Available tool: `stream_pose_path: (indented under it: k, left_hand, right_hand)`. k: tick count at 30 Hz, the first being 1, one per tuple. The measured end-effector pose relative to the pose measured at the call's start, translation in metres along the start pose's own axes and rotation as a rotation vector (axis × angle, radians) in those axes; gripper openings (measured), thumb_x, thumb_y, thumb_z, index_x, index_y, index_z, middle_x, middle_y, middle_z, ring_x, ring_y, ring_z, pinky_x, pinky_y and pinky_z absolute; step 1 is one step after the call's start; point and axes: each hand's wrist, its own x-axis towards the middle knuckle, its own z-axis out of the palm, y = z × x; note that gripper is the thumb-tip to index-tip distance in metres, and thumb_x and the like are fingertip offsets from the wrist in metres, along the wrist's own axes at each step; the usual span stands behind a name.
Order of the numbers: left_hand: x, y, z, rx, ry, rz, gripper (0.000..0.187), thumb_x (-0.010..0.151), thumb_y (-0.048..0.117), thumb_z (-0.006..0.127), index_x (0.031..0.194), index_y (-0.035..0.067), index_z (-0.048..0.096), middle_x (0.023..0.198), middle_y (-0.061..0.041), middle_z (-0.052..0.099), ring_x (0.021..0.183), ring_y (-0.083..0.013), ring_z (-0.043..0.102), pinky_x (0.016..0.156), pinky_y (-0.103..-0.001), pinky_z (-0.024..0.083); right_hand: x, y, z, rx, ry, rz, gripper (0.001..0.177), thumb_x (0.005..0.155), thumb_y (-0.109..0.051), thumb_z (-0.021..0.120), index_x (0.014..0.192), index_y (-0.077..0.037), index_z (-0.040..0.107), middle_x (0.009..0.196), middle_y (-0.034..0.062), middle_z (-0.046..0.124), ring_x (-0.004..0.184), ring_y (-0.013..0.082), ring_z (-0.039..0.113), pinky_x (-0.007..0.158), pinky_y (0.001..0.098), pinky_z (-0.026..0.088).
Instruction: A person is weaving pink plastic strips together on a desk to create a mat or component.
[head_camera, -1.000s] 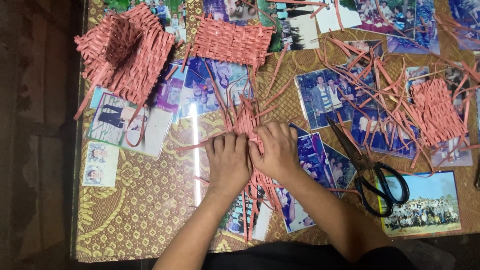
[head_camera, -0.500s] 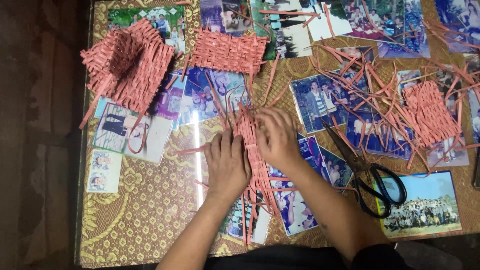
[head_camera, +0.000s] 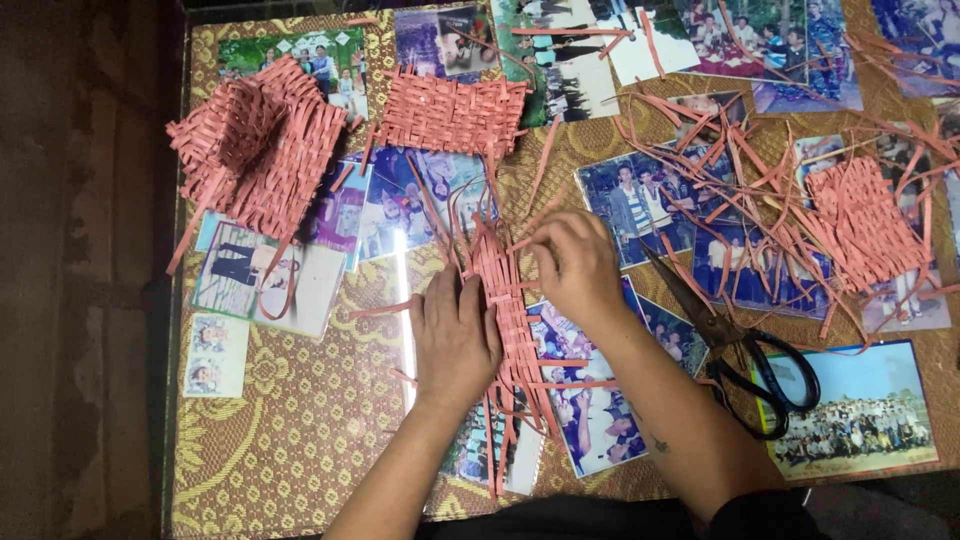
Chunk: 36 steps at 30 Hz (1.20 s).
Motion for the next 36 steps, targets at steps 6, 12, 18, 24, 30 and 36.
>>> stream_pose_path:
  k: [6,12,18,24,30,36]
  left_hand:
    - [-0.001,-0.001,0.002,0.009,-0.023,-0.015,0.033,0.083,0.027,0.044,0.109,0.007,0.047,0.117,-0.019,0.041,0.112,-0.0339,0.038,0.091,-0.050,0.023]
    - [-0.003,-0.002,0.003,0.017,-0.053,-0.022,0.033,0.084,0.028,0.042,0.110,0.008,0.046,0.118,-0.016,0.041,0.114,-0.0322,0.036,0.092,-0.052,0.021]
    - [-0.002,-0.002,0.003,0.014,-0.050,-0.013,0.032,0.084,0.028,0.042,0.110,0.008,0.047,0.118,-0.016,0.042,0.114,-0.0318,0.037,0.092,-0.051,0.021]
    - [-0.002,-0.002,0.003,0.021,-0.032,-0.011,0.036,0.085,0.032,0.041,0.111,0.007,0.045,0.116,-0.016,0.042,0.112,-0.0310,0.039,0.091,-0.049,0.024]
    - [0.000,0.000,-0.002,0.001,-0.162,-0.060,0.039,0.086,0.034,0.036,0.114,0.009,0.045,0.120,-0.015,0.039,0.117,-0.0311,0.033,0.093,-0.051,0.018]
    - [-0.001,-0.001,0.002,-0.007,-0.157,-0.064,0.044,0.086,0.036,0.037,0.117,0.004,0.041,0.118,-0.016,0.039,0.116,-0.0309,0.033,0.094,-0.049,0.018]
  right_hand:
    - [0.005,-0.009,-0.007,0.077,0.038,0.033,0.017,0.073,-0.010,0.061,0.089,-0.010,0.057,0.093,0.0084,0.053,0.090,0.0303,0.052,0.076,0.0403,0.039]
    - [-0.001,-0.004,0.004,-0.032,-0.068,-0.069,0.011,0.073,-0.021,0.061,0.084,-0.018,0.060,0.090,0.0000,0.058,0.093,0.0226,0.054,0.080,0.0354,0.038]
    - [-0.003,-0.006,0.003,0.026,-0.089,-0.038,0.006,0.077,-0.022,0.057,0.080,-0.018,0.061,0.074,0.0005,0.057,0.073,0.0225,0.058,0.070,0.0329,0.043]
    - [0.006,-0.021,-0.014,0.201,-0.191,0.139,0.007,0.075,-0.014,0.057,0.079,-0.013,0.063,0.067,0.0074,0.060,0.069,0.0301,0.058,0.065,0.0368,0.045]
    - [0.030,-0.035,-0.033,0.183,-0.419,0.382,0.011,0.074,-0.018,0.056,0.072,-0.015,0.066,0.061,0.0068,0.063,0.076,0.0294,0.060,0.096,0.0379,0.028]
    - [0.030,-0.027,-0.028,0.121,-0.479,0.435,0.009,0.070,-0.017,0.059,0.074,-0.013,0.067,0.067,0.0085,0.064,0.079,0.0293,0.061,0.096,0.0409,0.029]
